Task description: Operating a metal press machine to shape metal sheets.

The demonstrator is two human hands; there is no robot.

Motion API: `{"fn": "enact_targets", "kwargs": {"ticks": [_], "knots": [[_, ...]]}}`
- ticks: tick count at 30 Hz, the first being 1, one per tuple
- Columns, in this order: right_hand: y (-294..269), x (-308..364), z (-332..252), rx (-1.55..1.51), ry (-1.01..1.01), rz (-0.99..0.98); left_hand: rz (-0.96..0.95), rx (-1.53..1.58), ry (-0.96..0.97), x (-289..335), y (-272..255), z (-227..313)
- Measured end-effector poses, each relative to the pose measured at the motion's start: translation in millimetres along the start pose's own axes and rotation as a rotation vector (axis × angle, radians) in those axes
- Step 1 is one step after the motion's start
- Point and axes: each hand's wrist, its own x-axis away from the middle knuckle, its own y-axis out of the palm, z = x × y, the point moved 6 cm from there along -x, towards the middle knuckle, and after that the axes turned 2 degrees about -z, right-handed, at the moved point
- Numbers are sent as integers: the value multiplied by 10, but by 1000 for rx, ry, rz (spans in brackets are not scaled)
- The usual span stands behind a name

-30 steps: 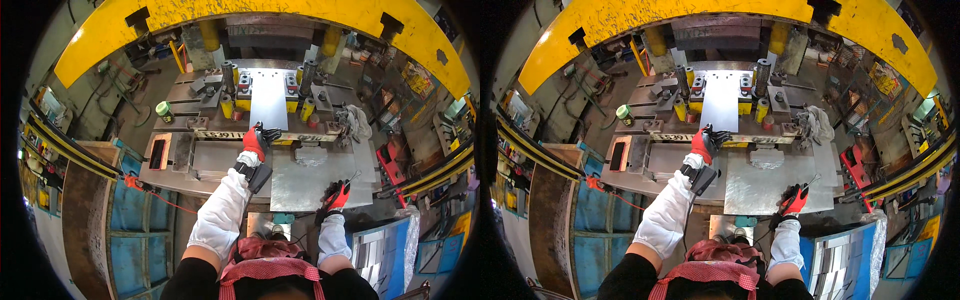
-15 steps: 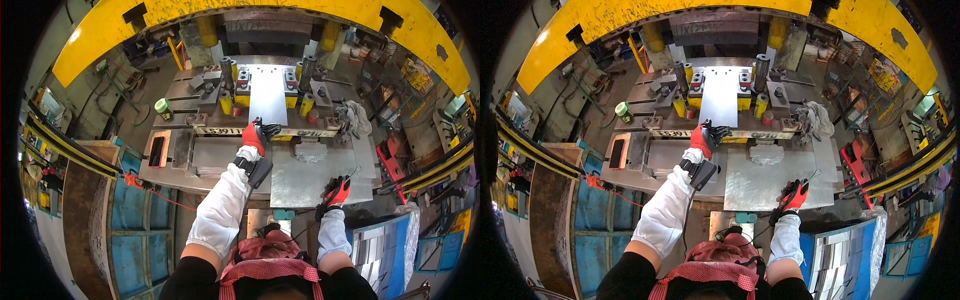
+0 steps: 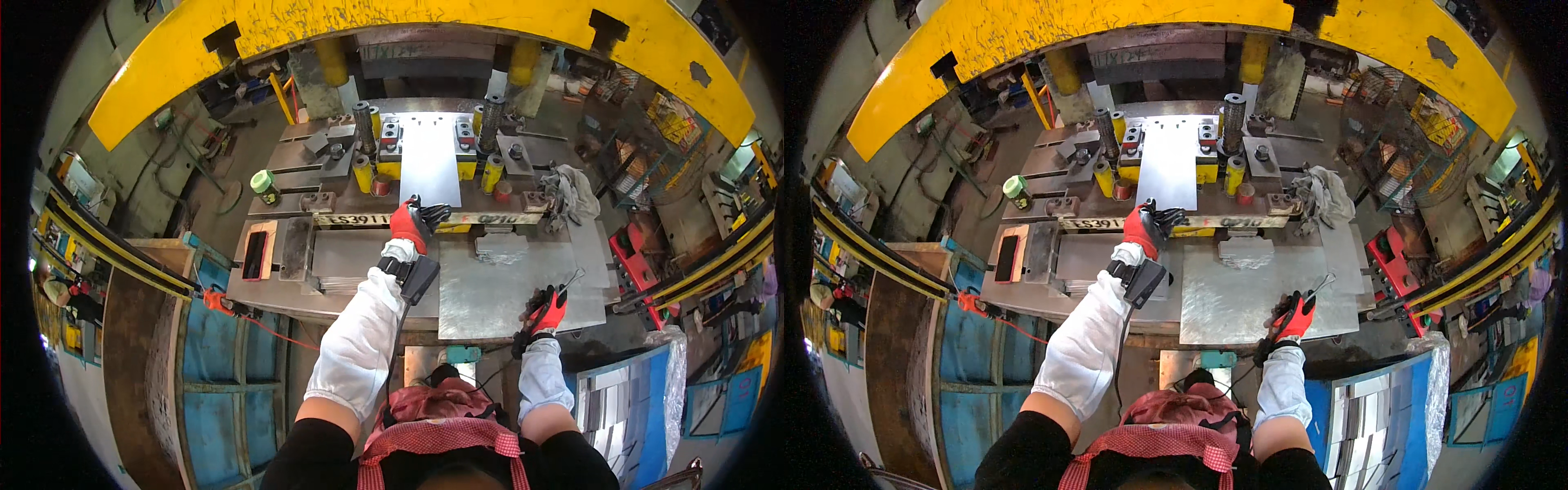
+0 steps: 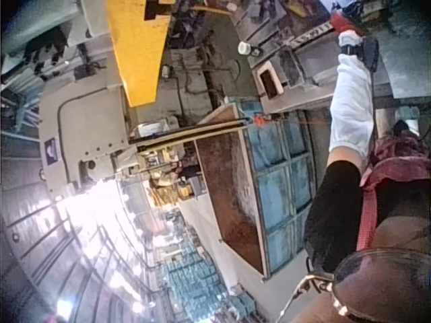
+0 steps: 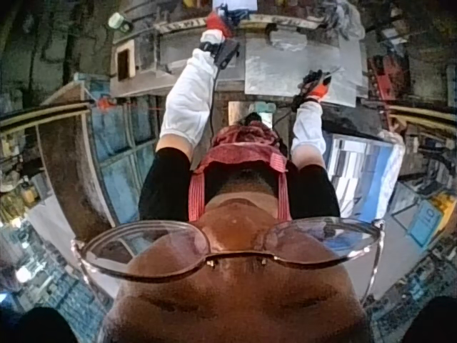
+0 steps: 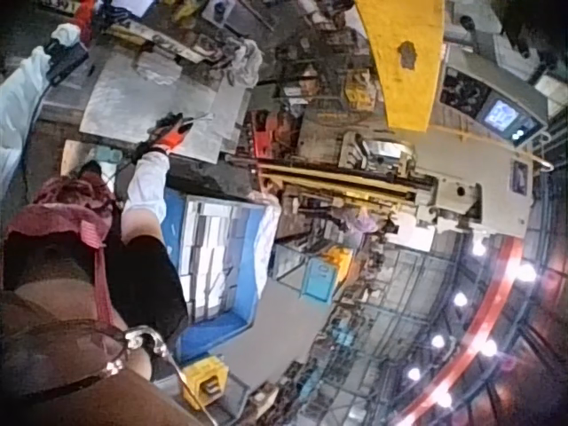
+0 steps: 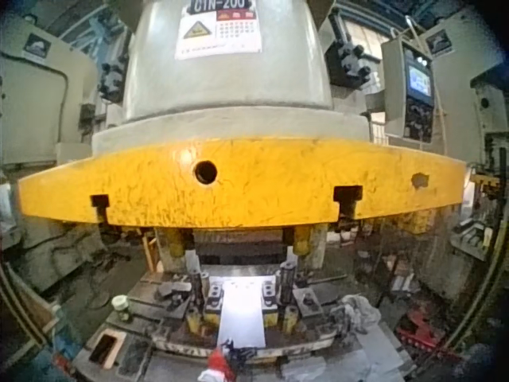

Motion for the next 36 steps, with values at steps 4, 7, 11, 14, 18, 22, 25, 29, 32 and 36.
{"fn": "enact_targets", "kwargs": {"ticks": [4, 7, 11, 14, 18, 22, 25, 29, 32, 36], "knots": [[-104, -132, 63, -32, -34, 36, 28, -42, 63, 33, 47, 4], [-99, -144, 105, -24, -47, 26, 20, -34, 65, 2, -32, 45], [-138, -159, 83, -9, -39, 16, 4, -83, 141, 28, 0, 15], [-51, 5, 33, -89, 85, -37, -45, -83, 161, -17, -22, 31], [-168, -180, 127, -59, 26, -12, -58, -18, 7, -174, -154, -39], [-90, -127, 59, -31, -8, 25, -420, -1004, 511, -113, -22, 85], [-6, 6, 5, -17, -48, 53, -229, -66, 113, -247, -241, 38], [-107, -75, 19, -12, -7, 68, -153, 78, -44, -158, -64, -16], [-149, -175, 82, -51, 11, 6, -194, -79, 272, 35, 49, 57], [-22, -27, 28, -24, -28, 1, -11, 2, 134, 18, -57, 82]]}}
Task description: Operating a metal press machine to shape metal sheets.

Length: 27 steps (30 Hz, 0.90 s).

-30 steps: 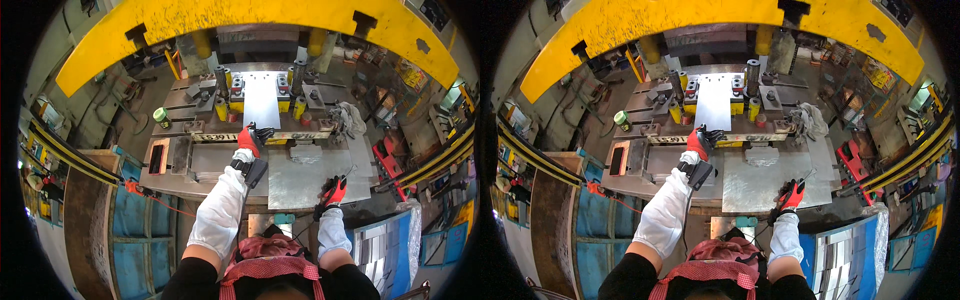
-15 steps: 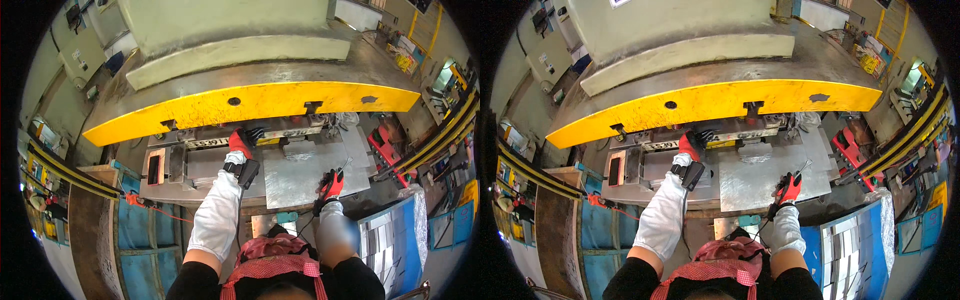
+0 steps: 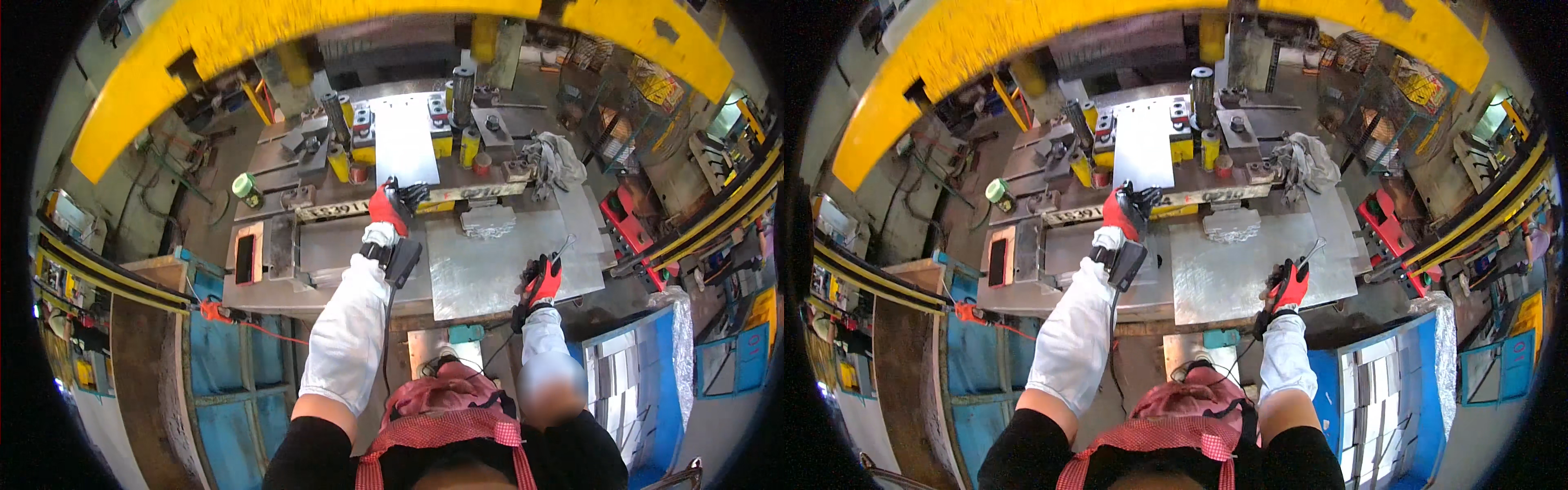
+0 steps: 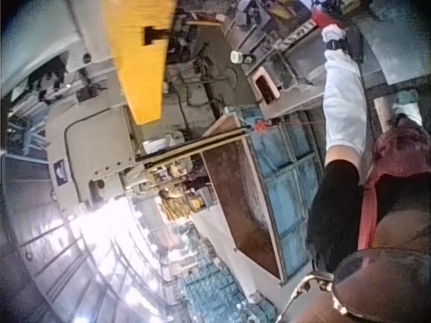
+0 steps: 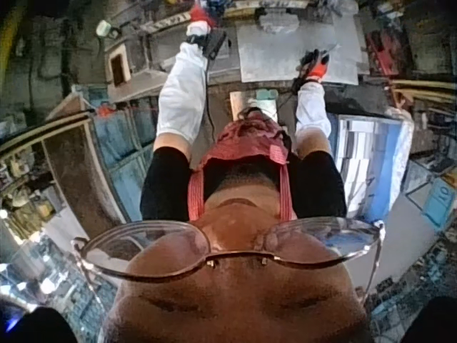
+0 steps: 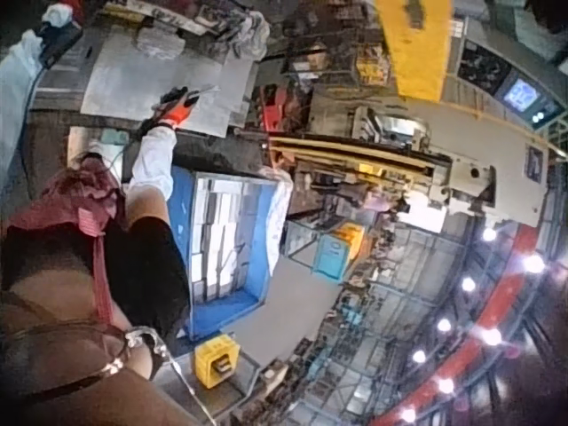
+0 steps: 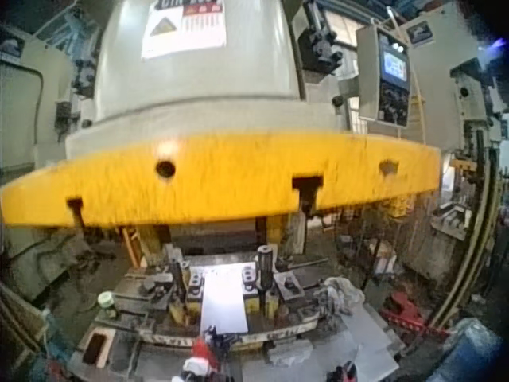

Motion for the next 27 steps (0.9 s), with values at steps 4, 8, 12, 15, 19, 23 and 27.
{"fn": "enact_targets", "kwargs": {"ticks": [4, 8, 12, 15, 19, 23, 27], "knots": [[-207, -176, -15, 132, -59, -15, 26, -87, -4, -35, 134, -86], [-65, -138, -4, 128, -48, -62, 1, -84, -59, -8, 82, -39], [-78, -31, -39, 120, 68, -220, 19, -64, -100, -31, 14, -25], [333, 261, -469, 77, -98, -339, -71, 42, -126, 35, 107, -58], [1605, 546, -829, 161, 27, -724, 3, -89, 12, 139, 176, -45], [3104, 506, -856, 423, 77, -1059, 38, 9, -44, 79, 50, -21], [3929, 209, -814, 612, -361, -1397, 18, -179, 33, 11, 128, -60]]}}
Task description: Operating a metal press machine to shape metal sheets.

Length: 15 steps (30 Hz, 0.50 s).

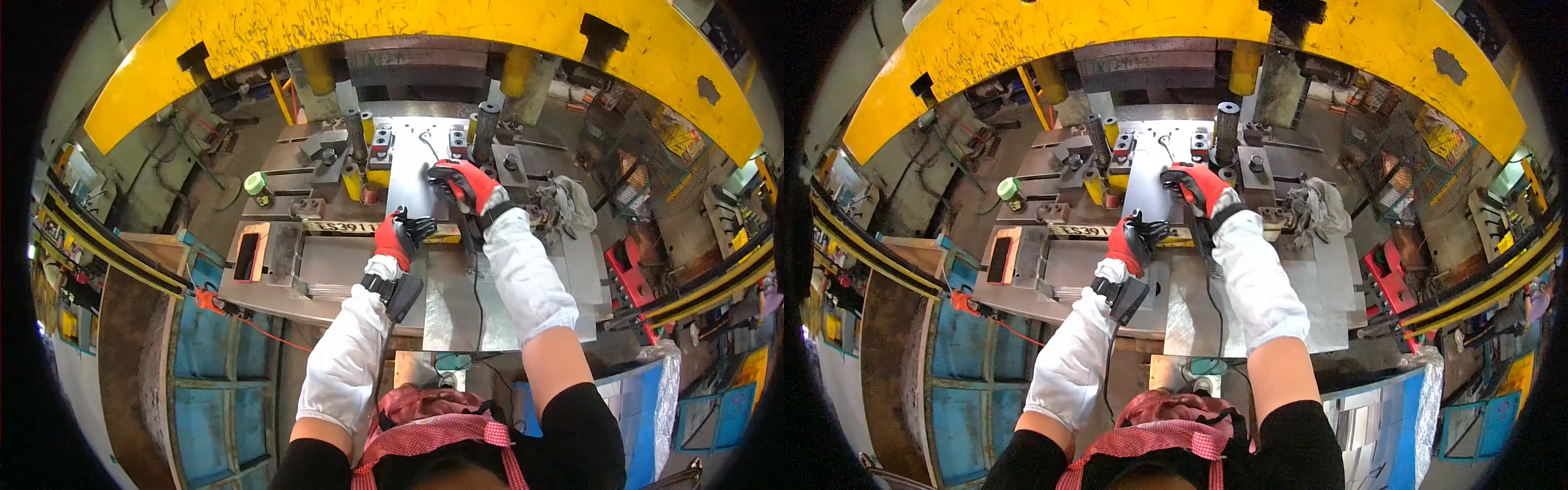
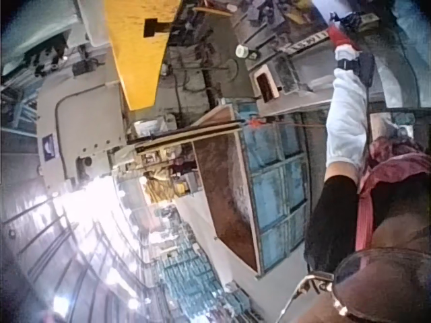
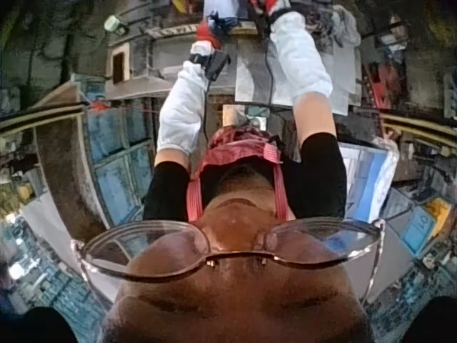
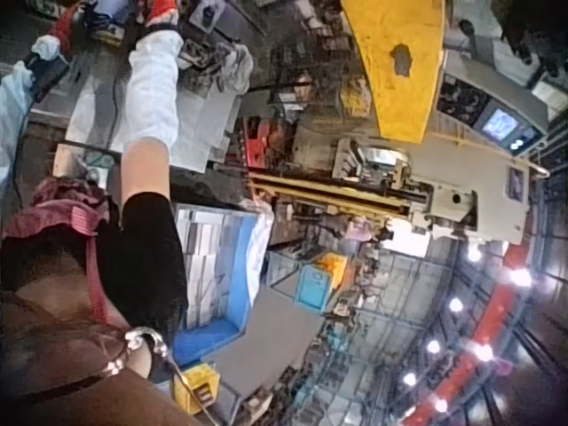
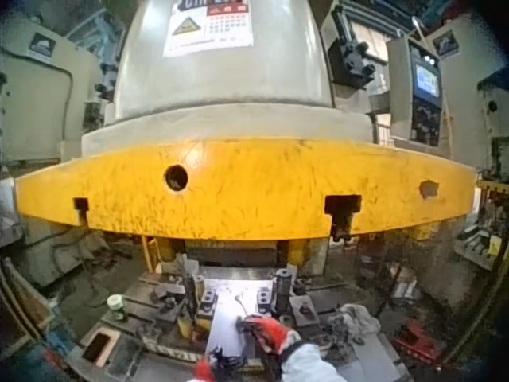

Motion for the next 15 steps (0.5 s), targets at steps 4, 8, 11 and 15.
{"fn": "enact_targets", "kwargs": {"ticks": [4, 8, 11, 15], "knots": [[78, -2, 37, -442, 191, 9, 7, 59, -25, 12, -117, 6], [1, 1003, -328, -159, -30, 251, 17, 175, -75, 54, -161, -20], [-127, 2063, -79, -261, 181, 367, -84, 115, -41, 87, -118, -46], [-42, 3008, 310, -501, 498, 379, -159, 7, 107, 125, -123, -10]]}}
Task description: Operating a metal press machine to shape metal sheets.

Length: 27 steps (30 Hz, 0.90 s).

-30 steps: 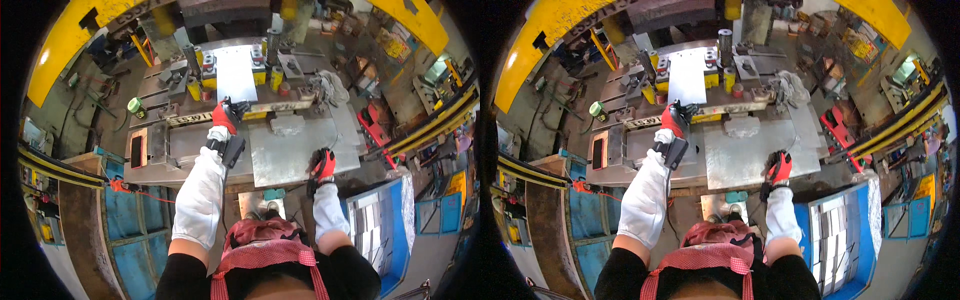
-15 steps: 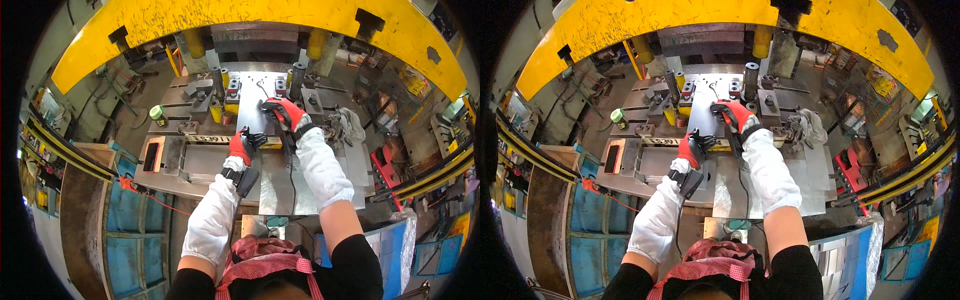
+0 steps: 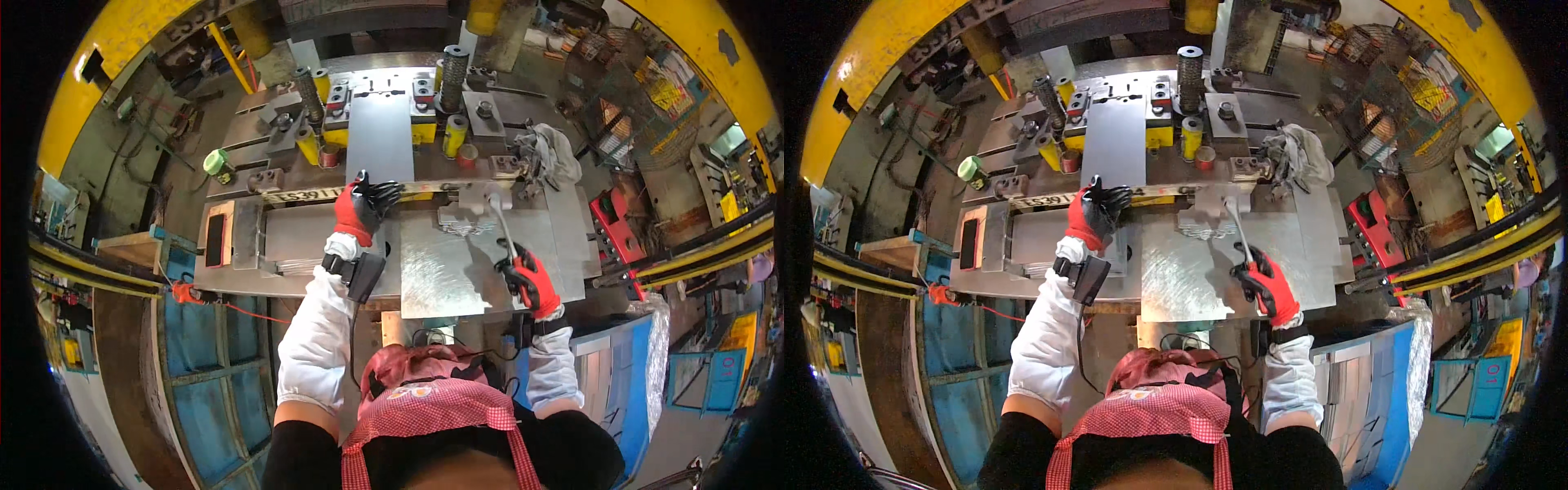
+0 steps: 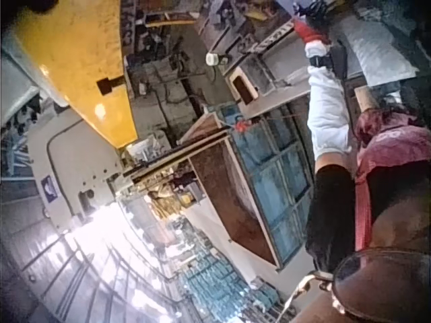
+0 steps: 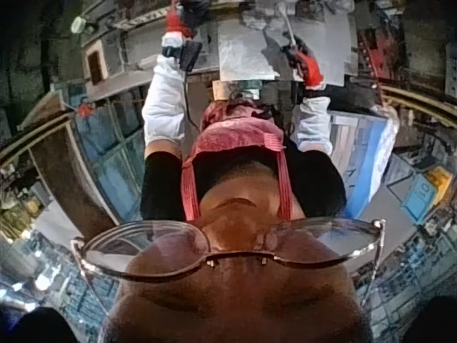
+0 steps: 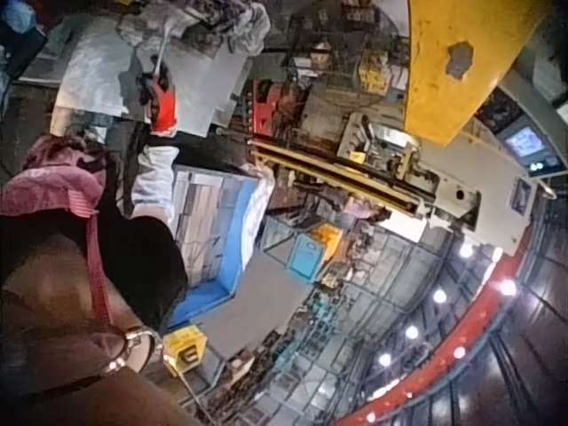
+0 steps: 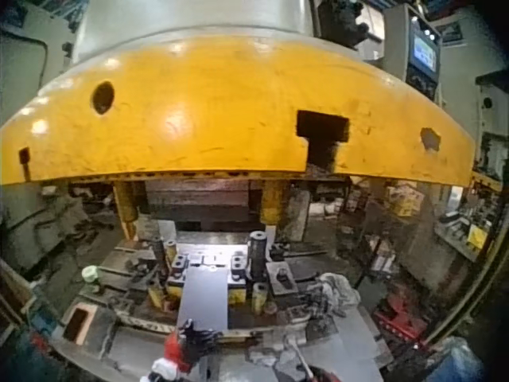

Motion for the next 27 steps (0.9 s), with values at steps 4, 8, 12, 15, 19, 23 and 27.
{"fn": "enact_targets", "kwargs": {"ticks": [4, 8, 12, 15, 19, 23, 27], "knots": [[-412, -128, 453, 460, -317, -100, 34, 98, -95, -159, 136, -67], [-265, -208, 646, 126, 71, 114, 45, 95, -68, -534, 65, 16], [-195, -114, 615, -54, 74, 202, 135, 129, -118, -1115, -91, -58], [90, -138, 640, -177, 7, 158, 63, -402, 206, -1371, -1145, 293], [-519, 2, 887, -114, -145, 400, -50, -195, 67, -1253, -250, -53], [-593, 23, 1260, -394, -176, 573, -69, 164, -138, -543, -80, 215], [-684, 41, 1254, -451, -274, 567, 141, -332, -4, 621, -259, 361]]}}
